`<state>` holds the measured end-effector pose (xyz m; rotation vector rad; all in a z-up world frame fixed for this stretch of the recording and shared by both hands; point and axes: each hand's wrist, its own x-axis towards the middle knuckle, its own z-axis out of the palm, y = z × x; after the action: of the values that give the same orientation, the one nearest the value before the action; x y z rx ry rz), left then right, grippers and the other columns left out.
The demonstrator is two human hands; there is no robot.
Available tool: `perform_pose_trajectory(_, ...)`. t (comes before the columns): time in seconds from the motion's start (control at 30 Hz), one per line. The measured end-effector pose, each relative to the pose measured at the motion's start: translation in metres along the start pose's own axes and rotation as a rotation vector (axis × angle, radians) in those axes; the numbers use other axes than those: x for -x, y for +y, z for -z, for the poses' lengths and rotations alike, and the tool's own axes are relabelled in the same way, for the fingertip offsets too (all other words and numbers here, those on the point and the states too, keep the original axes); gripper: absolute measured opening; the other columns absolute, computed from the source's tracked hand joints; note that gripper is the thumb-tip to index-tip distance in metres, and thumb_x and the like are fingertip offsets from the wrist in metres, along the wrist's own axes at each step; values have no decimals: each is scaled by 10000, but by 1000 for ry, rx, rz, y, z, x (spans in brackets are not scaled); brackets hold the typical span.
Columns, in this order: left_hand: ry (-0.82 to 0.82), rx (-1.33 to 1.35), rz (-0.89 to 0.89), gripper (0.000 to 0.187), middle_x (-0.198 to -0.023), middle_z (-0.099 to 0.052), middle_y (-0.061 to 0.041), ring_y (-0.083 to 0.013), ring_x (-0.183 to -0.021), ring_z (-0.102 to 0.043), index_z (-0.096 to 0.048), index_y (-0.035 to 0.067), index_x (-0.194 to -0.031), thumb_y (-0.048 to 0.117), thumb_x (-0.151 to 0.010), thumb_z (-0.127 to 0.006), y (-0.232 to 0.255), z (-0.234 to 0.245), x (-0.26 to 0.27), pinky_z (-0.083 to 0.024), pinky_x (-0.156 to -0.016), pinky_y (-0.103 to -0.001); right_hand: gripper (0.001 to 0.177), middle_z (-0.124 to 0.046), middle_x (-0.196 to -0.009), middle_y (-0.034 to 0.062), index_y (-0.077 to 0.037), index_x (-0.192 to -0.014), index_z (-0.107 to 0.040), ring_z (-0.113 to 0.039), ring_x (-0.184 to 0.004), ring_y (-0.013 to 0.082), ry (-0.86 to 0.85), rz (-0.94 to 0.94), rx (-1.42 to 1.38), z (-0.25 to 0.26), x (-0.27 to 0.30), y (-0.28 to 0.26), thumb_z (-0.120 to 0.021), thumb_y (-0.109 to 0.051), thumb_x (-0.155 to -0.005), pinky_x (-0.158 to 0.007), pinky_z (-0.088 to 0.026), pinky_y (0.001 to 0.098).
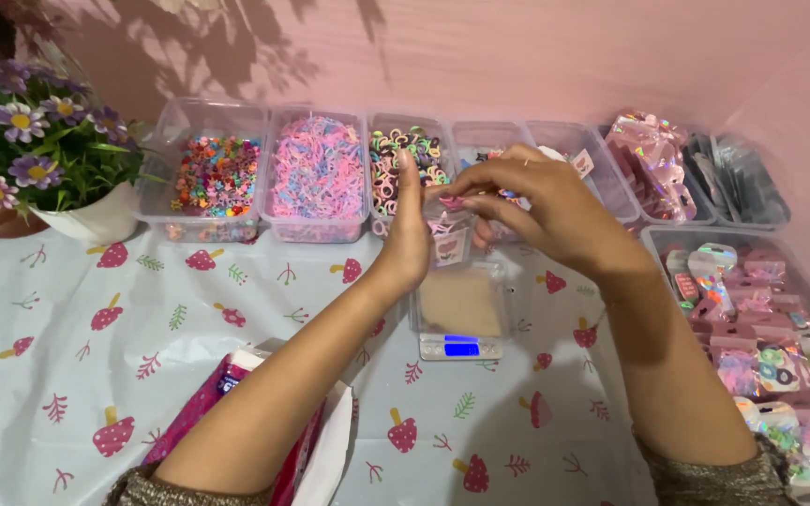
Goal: Sort and pack small decorative accessories into containers and weigh them on a digital scale.
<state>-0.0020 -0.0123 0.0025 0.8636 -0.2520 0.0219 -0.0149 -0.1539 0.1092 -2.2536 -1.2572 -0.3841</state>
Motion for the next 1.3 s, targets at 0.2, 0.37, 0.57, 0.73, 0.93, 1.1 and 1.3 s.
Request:
perform_pose_trajectory(0.2, -181, -21, 88, 1137, -699, -687, -251, -288, -646, -745, -721, -44, -971, 899, -883, -92, -9, 4, -10, -649, -634, -351, 114, -749, -794, 55, -97, -1091, -706, -622, -813, 268, -9, -4, -36, 7, 5, -5, -698, -74, -980, -755, -500, 353)
perform_pose_trajectory(0.37, -228, -72, 49, 1149, -718, -698, -243, -274, -644, -741, -733, -31, -964, 898, -865, -64, 7, -2, -3, -644, -627, -332, 184, -773, -892, 31, -88, -1141, -711, -612, -841, 233, 63, -10, -73, 2, 13, 8, -752, -105, -962, -782, -497, 332)
perform_pose_trajectory(0.57, -299, -86, 2, 1162, -773, -700, -258, -288, -677, -729, -710, -48, -1024, 873, -894, -13, 8, 0, -4, -637, -670, -359, 178, -749, -886, 73, -74, -1117, -736, -623, -881, 250, 105, 12, -88, 6, 14, 6, -771, -37, -946, -858, -525, 360)
perform_pose_trajectory(0.73, -317, -89, 6, 1159, -762, -704, -229, -252, -673, -725, -704, -38, -1004, 872, -895, 4, 9, -2, -2, -630, -673, -334, 174, -744, -854, 86, -51, -1087, -734, -642, -877, 264, 76, -11, -99, 16, 16, 3, -774, -6, -924, -870, -526, 377)
perform_pose_trajectory(0.93, -190, -28, 191, 1038, -673, -680, -199, -255, -578, -633, -710, -25, -803, 864, -782, -175, 34, -19, 9, -536, -629, -341, 109, -734, -833, -2, -79, -1109, -706, -606, -906, 149, -48, 6, -28, 21, 6, -10, -676, -111, -1009, -919, -440, 325)
perform_pose_trajectory(1.1, -172, 10, 179, 1053, -641, -687, -217, -273, -568, -656, -715, -35, -771, 875, -776, -184, 27, -16, 5, -564, -629, -355, 166, -747, -772, -14, -105, -1150, -723, -553, -895, 182, -94, 11, 15, 8, 4, -11, -632, -167, -1025, -867, -416, 342)
perform_pose_trajectory(1.3, -107, 137, 126, 907, -744, -693, -112, -243, -728, -672, -680, 36, -757, 835, -849, -260, 24, -14, 4, -515, -672, -350, 192, -527, -1224, 92, -139, -1143, -766, -469, -1146, 306, 18, 51, 271, -3, 18, -7, -725, -232, -981, -953, -429, 419)
